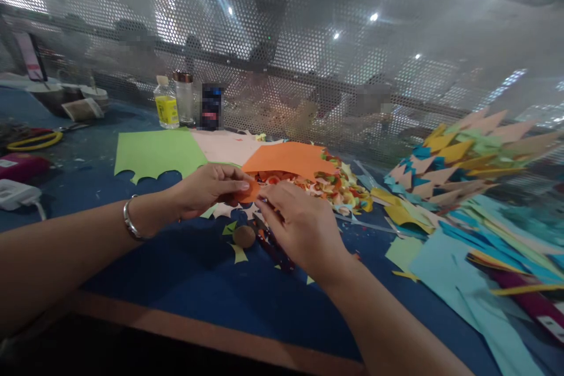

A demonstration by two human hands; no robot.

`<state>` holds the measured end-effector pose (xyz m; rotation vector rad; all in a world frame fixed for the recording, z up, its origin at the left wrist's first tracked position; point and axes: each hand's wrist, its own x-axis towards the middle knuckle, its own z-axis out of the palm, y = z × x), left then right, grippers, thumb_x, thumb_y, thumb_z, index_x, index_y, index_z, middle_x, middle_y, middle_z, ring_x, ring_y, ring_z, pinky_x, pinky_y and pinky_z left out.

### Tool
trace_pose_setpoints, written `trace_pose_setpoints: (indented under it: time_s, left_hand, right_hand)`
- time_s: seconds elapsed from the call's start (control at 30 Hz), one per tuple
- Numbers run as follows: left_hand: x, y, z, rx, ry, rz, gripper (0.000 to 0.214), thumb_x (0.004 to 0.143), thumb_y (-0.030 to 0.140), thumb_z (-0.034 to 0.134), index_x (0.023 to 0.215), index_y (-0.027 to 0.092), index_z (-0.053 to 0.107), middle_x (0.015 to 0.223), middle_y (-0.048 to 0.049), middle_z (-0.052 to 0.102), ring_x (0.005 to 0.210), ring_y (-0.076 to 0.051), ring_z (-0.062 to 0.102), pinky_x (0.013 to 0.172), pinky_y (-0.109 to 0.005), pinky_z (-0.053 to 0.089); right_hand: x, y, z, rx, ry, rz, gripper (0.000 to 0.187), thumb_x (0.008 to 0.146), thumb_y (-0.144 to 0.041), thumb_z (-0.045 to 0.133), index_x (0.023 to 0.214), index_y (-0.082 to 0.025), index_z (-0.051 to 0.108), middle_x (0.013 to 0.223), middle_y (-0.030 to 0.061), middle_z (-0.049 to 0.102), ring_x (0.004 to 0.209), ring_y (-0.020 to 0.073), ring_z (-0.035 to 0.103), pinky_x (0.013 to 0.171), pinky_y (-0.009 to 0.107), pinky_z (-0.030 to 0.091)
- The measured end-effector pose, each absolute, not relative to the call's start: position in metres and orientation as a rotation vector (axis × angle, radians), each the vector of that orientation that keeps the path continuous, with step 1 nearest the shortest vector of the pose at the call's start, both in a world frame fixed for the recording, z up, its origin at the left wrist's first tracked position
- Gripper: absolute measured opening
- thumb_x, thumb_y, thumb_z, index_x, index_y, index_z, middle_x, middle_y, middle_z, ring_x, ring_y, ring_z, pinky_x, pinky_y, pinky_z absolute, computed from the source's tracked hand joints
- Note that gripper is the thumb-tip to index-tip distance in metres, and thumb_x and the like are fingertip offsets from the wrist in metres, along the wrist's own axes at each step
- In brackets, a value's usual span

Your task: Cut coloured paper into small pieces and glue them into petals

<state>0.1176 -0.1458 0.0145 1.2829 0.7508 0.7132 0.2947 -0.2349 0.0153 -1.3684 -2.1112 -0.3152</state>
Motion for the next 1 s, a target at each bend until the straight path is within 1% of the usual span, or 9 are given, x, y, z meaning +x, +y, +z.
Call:
trace_pose_setpoints:
  time_s: [0.07, 0.2, 0.33, 0.47, 0.6, 0.73, 0.87, 0.93, 1.0]
  left_hand:
    - [0.1180, -0.1475, 0.0154, 1.268, 0.742, 0.686, 0.006, 0.085, 0.008, 0.061, 0.082, 0.011, 0.066, 0.068, -0.0020, 0.068, 0.058, -0.009, 0.065, 0.063, -0.023, 0.048]
    - [0.1182, -0.1488, 0.0142, 1.213, 0.651, 0.639, 0.009, 0.086, 0.008, 0.061, 0.080, 0.010, 0.067, 0.071, -0.0040, 0.070, 0.063, -0.013, 0.070, 0.068, -0.026, 0.052]
    - [0.1177, -0.1490, 0.0113, 1.176, 0.562, 0.590, 0.007, 0.085, 0.011, 0.064, 0.085, 0.010, 0.071, 0.077, -0.0062, 0.073, 0.068, -0.014, 0.071, 0.076, -0.029, 0.053]
    - [0.1180, -0.1524, 0.0131, 1.161, 0.538, 0.585, 0.008, 0.084, 0.012, 0.066, 0.081, 0.009, 0.072, 0.077, -0.0061, 0.072, 0.067, -0.013, 0.070, 0.075, -0.028, 0.053]
    - [0.1199, -0.1552, 0.0181, 1.104, 0.639, 0.637, 0.011, 0.083, 0.005, 0.064, 0.078, 0.008, 0.073, 0.074, -0.0061, 0.072, 0.066, -0.010, 0.068, 0.071, -0.024, 0.052]
    - [0.1209, -0.1529, 0.0200, 1.056, 0.743, 0.715, 0.013, 0.081, 0.005, 0.065, 0.071, 0.008, 0.073, 0.069, -0.0054, 0.071, 0.063, -0.009, 0.065, 0.069, -0.023, 0.052]
    - [0.1202, -0.1508, 0.0203, 1.044, 0.751, 0.749, 0.016, 0.080, 0.004, 0.066, 0.066, 0.009, 0.071, 0.066, -0.0051, 0.071, 0.064, -0.009, 0.066, 0.069, -0.021, 0.052]
    - [0.1201, -0.1511, 0.0204, 1.037, 0.741, 0.754, 0.017, 0.081, 0.003, 0.065, 0.065, 0.009, 0.070, 0.066, -0.0052, 0.071, 0.064, -0.009, 0.066, 0.071, -0.021, 0.053]
    - [0.1204, -0.1516, 0.0202, 1.037, 0.724, 0.743, 0.017, 0.081, 0.003, 0.065, 0.066, 0.008, 0.070, 0.067, -0.0049, 0.071, 0.064, -0.009, 0.067, 0.074, -0.022, 0.053]
  right_hand:
    - [0.2953, -0.2344, 0.0149, -1.340, -2.102, -0.320, 0.018, 0.094, -0.027, 0.052, 0.091, -0.017, 0.067, 0.080, 0.0050, 0.068, 0.072, 0.0169, 0.064, 0.064, 0.027, 0.044]
    - [0.2968, -0.2330, 0.0143, -1.397, -2.045, -0.277, 0.013, 0.090, -0.025, 0.055, 0.085, -0.018, 0.064, 0.071, 0.0016, 0.064, 0.062, 0.0136, 0.058, 0.058, 0.025, 0.041]
    - [0.2986, -0.2306, 0.0134, -1.450, -1.995, -0.139, 0.007, 0.086, -0.022, 0.058, 0.080, -0.019, 0.061, 0.065, -0.0015, 0.059, 0.057, 0.0112, 0.054, 0.055, 0.023, 0.040]
    - [0.2992, -0.2285, 0.0140, -1.486, -1.958, -0.053, 0.006, 0.083, -0.020, 0.058, 0.076, -0.020, 0.059, 0.062, -0.0026, 0.056, 0.053, 0.0099, 0.051, 0.051, 0.022, 0.039]
    - [0.2972, -0.2297, 0.0168, -1.447, -1.930, -0.058, 0.009, 0.086, -0.023, 0.056, 0.078, -0.019, 0.059, 0.063, -0.0016, 0.056, 0.054, 0.0103, 0.051, 0.051, 0.022, 0.041]
    - [0.2954, -0.2324, 0.0191, -1.367, -1.971, -0.076, 0.016, 0.091, -0.031, 0.055, 0.084, -0.019, 0.062, 0.070, 0.0011, 0.061, 0.058, 0.0114, 0.055, 0.055, 0.024, 0.043]
    - [0.2960, -0.2319, 0.0168, -1.327, -2.036, -0.033, 0.025, 0.086, -0.042, 0.065, 0.094, -0.018, 0.064, 0.082, 0.0039, 0.067, 0.057, 0.0114, 0.057, 0.057, 0.026, 0.047]
    - [0.2966, -0.2310, 0.0153, -1.310, -2.069, -0.066, 0.024, 0.086, -0.041, 0.065, 0.094, -0.018, 0.064, 0.081, 0.0038, 0.066, 0.058, 0.0118, 0.057, 0.058, 0.026, 0.046]
    - [0.2971, -0.2302, 0.0147, -1.287, -2.090, -0.119, 0.016, 0.090, -0.033, 0.061, 0.091, -0.018, 0.065, 0.078, 0.0030, 0.065, 0.062, 0.0129, 0.058, 0.060, 0.027, 0.045]
